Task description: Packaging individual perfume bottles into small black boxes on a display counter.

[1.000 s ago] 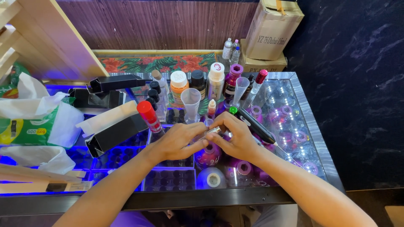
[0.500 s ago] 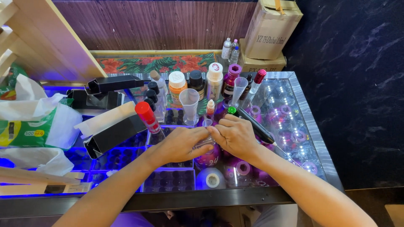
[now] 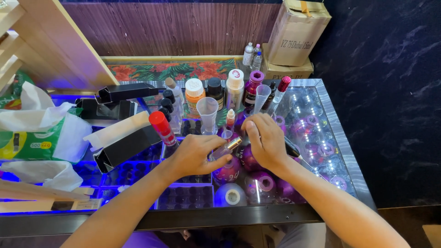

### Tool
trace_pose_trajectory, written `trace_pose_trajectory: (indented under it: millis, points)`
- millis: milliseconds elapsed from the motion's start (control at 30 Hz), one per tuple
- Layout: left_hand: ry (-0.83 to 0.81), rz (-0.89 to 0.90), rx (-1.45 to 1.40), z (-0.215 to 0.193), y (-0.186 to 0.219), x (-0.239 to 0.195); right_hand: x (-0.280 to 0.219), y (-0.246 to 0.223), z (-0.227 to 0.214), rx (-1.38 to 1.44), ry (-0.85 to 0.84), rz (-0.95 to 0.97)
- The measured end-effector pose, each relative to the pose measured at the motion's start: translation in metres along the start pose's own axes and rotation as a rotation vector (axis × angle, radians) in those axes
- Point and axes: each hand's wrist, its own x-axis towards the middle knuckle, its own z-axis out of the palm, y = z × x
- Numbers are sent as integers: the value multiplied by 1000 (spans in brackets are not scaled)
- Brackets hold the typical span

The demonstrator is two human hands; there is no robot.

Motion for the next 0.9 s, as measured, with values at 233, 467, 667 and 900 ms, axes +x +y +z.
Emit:
trace_pose_trajectory:
  millis: [233, 467, 667, 900]
  points:
    - [60, -117, -191, 3, -8, -2, -6, 16, 6, -423, -56, -9]
    - [-15, -165, -286, 10, -15, -4, -13, 28, 11, -630, -180, 16]
    - [-24, -187, -305, 8, -16, -3, -17, 37, 14, -638, -225, 4]
    - [-17, -179, -277, 8, -17, -3, -4, 7, 8, 142, 89, -12]
